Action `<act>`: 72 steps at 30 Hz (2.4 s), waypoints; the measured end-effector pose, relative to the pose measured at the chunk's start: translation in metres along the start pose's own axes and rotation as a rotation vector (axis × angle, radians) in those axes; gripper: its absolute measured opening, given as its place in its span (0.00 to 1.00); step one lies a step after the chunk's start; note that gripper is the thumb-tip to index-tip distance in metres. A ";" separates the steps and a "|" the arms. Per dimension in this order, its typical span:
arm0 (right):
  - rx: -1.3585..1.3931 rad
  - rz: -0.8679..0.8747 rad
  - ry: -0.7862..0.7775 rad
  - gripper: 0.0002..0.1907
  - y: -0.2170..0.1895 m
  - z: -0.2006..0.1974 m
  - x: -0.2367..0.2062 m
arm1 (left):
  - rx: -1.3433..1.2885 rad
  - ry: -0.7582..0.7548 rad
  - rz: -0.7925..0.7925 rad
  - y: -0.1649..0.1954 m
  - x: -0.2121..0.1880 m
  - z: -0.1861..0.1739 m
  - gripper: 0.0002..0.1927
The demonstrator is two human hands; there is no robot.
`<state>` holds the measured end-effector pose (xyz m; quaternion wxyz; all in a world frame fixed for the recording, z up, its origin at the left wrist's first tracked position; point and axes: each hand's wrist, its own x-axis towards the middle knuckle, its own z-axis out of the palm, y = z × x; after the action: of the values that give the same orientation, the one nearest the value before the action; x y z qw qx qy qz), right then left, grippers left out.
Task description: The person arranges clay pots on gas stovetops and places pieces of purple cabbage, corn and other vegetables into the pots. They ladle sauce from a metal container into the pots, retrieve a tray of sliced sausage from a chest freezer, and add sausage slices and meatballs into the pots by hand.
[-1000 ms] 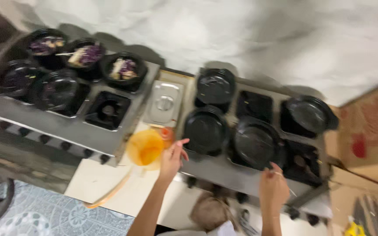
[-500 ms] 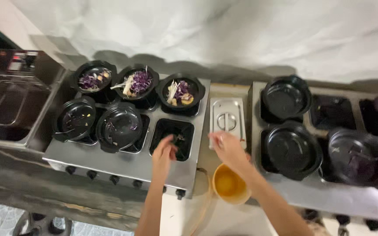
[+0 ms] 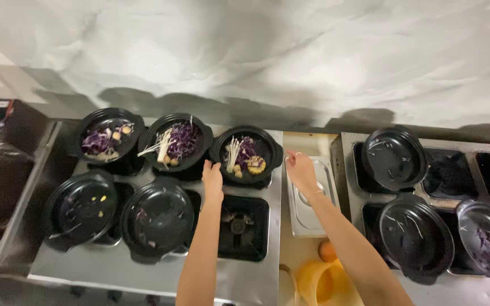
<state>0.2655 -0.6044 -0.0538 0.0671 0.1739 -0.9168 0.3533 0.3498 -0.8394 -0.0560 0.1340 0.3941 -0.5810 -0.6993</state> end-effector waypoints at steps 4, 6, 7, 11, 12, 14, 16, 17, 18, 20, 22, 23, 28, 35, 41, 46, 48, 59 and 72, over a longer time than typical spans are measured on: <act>0.089 0.182 -0.076 0.17 0.007 0.026 0.030 | -0.155 0.027 0.112 -0.006 0.029 0.016 0.31; 0.128 0.239 -0.087 0.19 0.011 0.040 0.039 | -0.260 0.048 0.092 -0.012 0.039 0.018 0.30; 0.104 0.252 -0.086 0.20 0.013 0.045 0.042 | -0.279 0.045 0.072 -0.015 0.044 0.017 0.30; 0.317 0.224 0.019 0.20 0.029 0.054 0.041 | -0.371 0.010 0.050 -0.032 0.059 0.014 0.27; 0.362 0.276 -0.033 0.18 0.035 0.053 0.039 | -0.404 -0.009 0.059 -0.037 0.061 0.013 0.26; 0.457 0.380 -0.131 0.15 0.047 0.046 0.033 | -0.427 -0.001 0.018 -0.046 0.059 0.013 0.25; 0.455 0.369 -0.128 0.15 0.057 0.035 0.022 | -0.461 -0.002 -0.017 -0.053 0.046 0.012 0.24; 0.455 0.362 -0.124 0.15 0.061 0.026 0.014 | -0.482 -0.008 -0.028 -0.058 0.037 0.010 0.23; 0.477 0.320 -0.114 0.15 0.064 0.016 0.004 | -0.501 -0.017 -0.038 -0.064 0.026 0.007 0.23; 0.525 0.238 -0.090 0.16 0.066 -0.011 -0.023 | -0.570 -0.043 0.004 -0.068 -0.011 -0.002 0.23; 0.632 0.288 -0.088 0.17 0.063 -0.051 -0.057 | -0.492 -0.081 -0.021 -0.064 -0.060 -0.018 0.23; 0.682 0.320 -0.084 0.18 0.061 -0.076 -0.078 | -0.499 -0.158 0.008 -0.061 -0.088 -0.025 0.23; 0.929 0.446 -0.019 0.17 0.046 -0.219 -0.222 | -0.360 -0.392 0.021 -0.045 -0.234 -0.055 0.21; 0.704 0.592 0.151 0.17 0.086 -0.388 -0.419 | 0.201 -0.753 0.082 -0.098 -0.420 -0.003 0.14; 0.482 0.832 0.145 0.16 0.202 -0.459 -0.547 | 0.105 -0.805 -0.231 -0.203 -0.550 0.076 0.08; 0.297 0.560 0.136 0.17 0.341 -0.478 -0.568 | 0.297 -0.849 -0.129 -0.287 -0.614 0.147 0.08; 0.208 0.540 0.078 0.17 0.390 -0.487 -0.566 | 0.305 -0.765 -0.089 -0.323 -0.637 0.179 0.08; 0.110 0.439 0.012 0.17 0.502 -0.506 -0.514 | 0.266 -0.458 0.018 -0.402 -0.670 0.315 0.09; -0.267 -0.210 -0.350 0.36 0.412 -0.487 -0.502 | 0.174 -0.415 -0.060 -0.392 -0.669 0.326 0.08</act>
<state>0.5820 0.1432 -0.0737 -0.0342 0.3165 -0.9299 0.1844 0.6625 -0.0635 -0.1467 -0.0437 0.2688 -0.6423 -0.7165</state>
